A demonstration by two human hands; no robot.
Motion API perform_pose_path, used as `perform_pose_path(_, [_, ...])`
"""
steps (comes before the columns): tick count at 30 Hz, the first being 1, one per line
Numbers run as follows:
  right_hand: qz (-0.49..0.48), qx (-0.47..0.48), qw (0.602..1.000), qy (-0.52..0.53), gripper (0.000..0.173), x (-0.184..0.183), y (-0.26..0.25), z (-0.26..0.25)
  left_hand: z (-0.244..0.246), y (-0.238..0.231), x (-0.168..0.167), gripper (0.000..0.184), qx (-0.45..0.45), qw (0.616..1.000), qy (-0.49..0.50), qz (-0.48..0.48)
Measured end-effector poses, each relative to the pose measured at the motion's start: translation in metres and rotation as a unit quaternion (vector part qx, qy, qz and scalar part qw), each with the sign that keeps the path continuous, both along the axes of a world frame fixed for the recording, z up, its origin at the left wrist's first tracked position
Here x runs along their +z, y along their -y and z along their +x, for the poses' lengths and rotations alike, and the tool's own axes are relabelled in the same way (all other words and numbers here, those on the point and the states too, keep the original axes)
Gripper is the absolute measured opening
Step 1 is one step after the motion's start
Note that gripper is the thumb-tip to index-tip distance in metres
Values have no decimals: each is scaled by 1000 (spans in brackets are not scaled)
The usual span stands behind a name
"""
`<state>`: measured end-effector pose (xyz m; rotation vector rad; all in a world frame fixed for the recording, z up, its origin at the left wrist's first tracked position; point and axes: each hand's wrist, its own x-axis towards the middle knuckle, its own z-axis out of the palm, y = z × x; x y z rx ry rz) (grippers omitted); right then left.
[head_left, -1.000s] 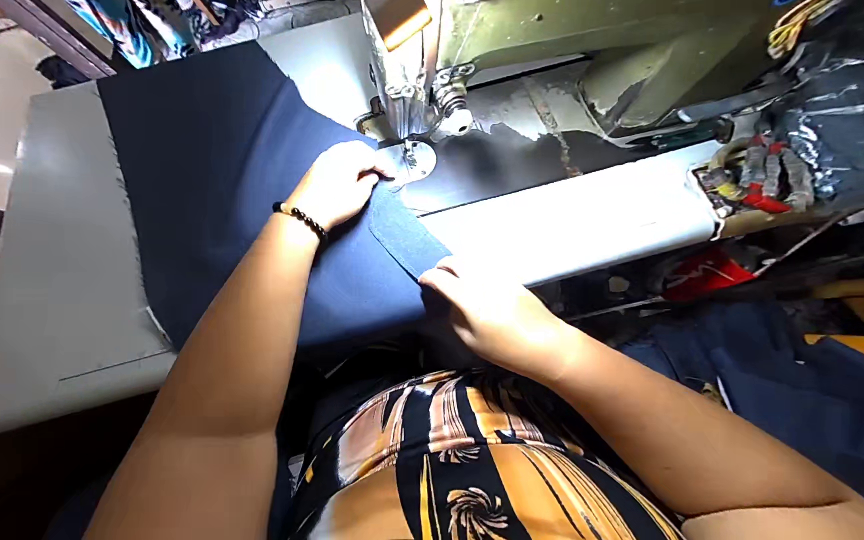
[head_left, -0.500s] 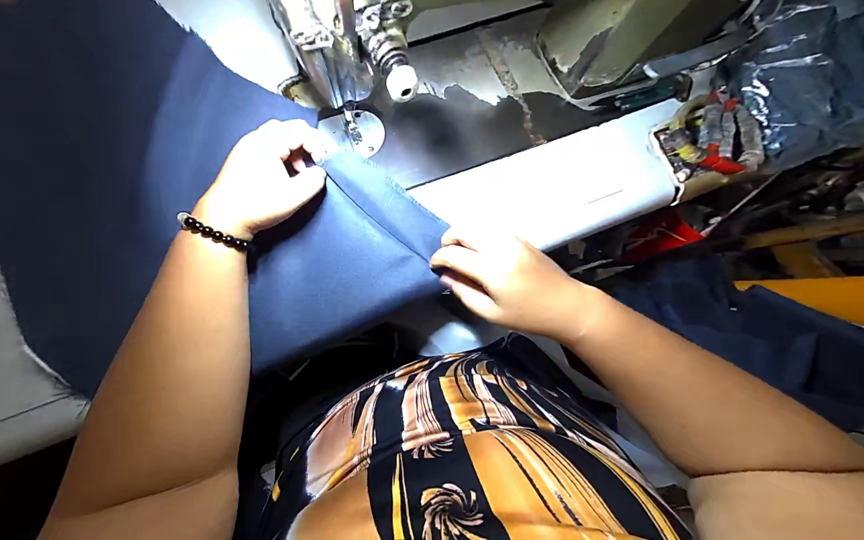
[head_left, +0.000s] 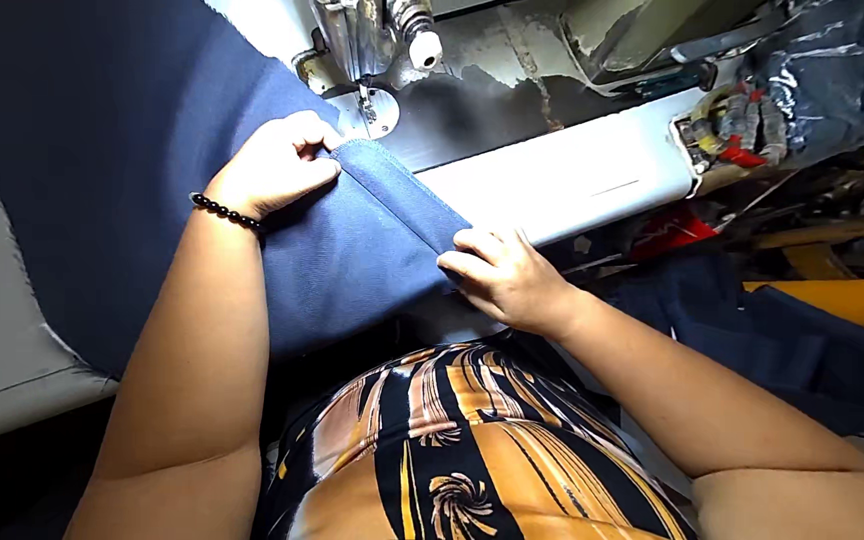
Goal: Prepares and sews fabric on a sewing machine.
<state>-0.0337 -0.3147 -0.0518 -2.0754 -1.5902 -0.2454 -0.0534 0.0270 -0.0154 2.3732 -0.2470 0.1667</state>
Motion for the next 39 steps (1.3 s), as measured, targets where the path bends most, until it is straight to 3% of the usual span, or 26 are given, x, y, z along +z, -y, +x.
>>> perform_pose_path(5, [30, -34, 999, -3, 19, 8, -3, 0, -5, -7, 2, 8, 21, 998, -29, -41])
perform_pose_path(10, [7, -18, 1000, -2, 15, 23, 2, 2, 3, -9, 30, 2, 65, 986, -151, 14])
perform_pose_path(13, [-11, 2, 1000, -2, 15, 27, 1, 4, 15, -6, 41, 3, 60, 979, -192, 40])
perform_pose_path(17, [-29, 18, 999, 4, 12, 28, -2, 9, 27, -7, 43, 21, 29, 979, -200, 9])
perform_pose_path(19, [-25, 16, 1000, -1, 14, 27, -4, 11, 28, -4, 48, 11, 20, 977, -209, 37])
perform_pose_path(26, [1, -9, 1000, -26, 19, 28, -4, 11, 23, -7, 48, 13, 0, 976, -188, 113])
perform_pose_path(30, [-9, 10, 999, -43, 24, 34, 5, 5, 10, 1, 66, 13, -15, 977, -134, 164])
perform_pose_path(34, [25, 18, 983, -183, 25, 35, 14, -9, -5, 3, 92, 14, -56, 975, -83, 196])
perform_pose_path(35, [49, 27, 958, -283, 25, 33, 14, -14, -6, 4, 97, 14, -62, 973, -88, 204])
perform_pose_path(36, [79, 46, 904, -417, 24, 28, 13, -20, -6, 5, 102, 13, -64, 970, -98, 213])
perform_pose_path(37, [107, 68, 815, -566, 24, 22, 11, -27, -5, 7, 104, 12, -65, 966, -111, 224])
perform_pose_path(38, [124, 75, 700, -699, 26, 17, 8, -35, -3, 10, 106, 13, -64, 961, -124, 239])
perform_pose_path(39, [132, 73, 597, -788, 28, 11, 4, -42, -1, 12, 107, 15, -64, 955, -138, 254])
